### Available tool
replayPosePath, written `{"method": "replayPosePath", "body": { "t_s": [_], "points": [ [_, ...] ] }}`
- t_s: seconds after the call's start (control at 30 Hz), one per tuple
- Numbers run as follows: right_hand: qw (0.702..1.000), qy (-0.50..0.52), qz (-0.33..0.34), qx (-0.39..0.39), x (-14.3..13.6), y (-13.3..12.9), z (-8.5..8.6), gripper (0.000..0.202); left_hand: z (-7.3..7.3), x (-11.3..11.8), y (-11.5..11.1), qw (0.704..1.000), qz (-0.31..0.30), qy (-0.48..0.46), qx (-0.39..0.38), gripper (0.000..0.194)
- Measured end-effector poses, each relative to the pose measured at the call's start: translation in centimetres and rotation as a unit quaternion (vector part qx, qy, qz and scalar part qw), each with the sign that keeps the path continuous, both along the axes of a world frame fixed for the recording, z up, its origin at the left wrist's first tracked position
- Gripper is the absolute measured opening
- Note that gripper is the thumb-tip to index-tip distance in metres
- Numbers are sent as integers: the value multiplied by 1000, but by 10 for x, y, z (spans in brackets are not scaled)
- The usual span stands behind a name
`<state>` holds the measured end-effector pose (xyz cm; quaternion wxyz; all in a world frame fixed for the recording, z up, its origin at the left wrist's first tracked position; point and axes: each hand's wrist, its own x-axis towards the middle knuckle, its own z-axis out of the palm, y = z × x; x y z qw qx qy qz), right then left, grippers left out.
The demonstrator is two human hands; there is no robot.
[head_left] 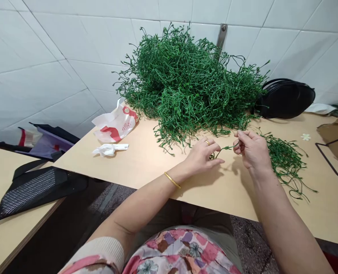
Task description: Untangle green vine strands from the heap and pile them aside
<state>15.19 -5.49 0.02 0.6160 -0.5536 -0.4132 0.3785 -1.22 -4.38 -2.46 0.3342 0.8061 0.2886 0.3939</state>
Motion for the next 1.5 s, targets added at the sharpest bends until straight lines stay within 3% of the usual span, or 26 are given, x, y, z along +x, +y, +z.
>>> {"method": "replayPosePath", "body": {
  "t_s": [0.07,0.17,0.27,0.33,0.5,0.63,0.73,0.83,0.97,1.17,1.37,1.5],
  "points": [
    [1000,-6,21,13,-1,0,3,28,-1,2,0,998,-4,-20,-54,16],
    [998,4,47,30,-3,0,1,38,0,3,1,970,-38,-99,-219,18],
    [999,14,36,36,-1,0,-8,44,2,1,5,891,-74,-235,-382,20],
    [999,8,33,30,0,-1,-16,41,2,0,9,836,-84,-300,-451,17],
    [987,-96,128,18,-9,-6,-20,28,-3,-1,21,763,-63,-365,-529,11],
    [972,-156,176,11,-20,-9,-22,26,-10,1,29,734,-29,-385,-559,12],
    [966,-173,190,-35,-21,-9,-29,24,-12,0,32,736,-25,-379,-561,9],
    [969,-199,141,-33,-15,-7,-34,21,-12,-2,33,749,-15,-357,-558,7],
    [983,-180,32,25,-8,-6,-33,19,-12,-4,33,792,13,-308,-527,8],
    [977,-208,19,33,-14,-9,-32,22,-13,2,26,850,-4,-261,-457,15],
    [977,-211,10,11,-10,-11,-26,23,-15,4,27,855,19,-262,-447,8],
    [997,-70,-26,10,3,-3,-24,29,-15,2,28,852,38,-256,-455,7]
  ]
}}
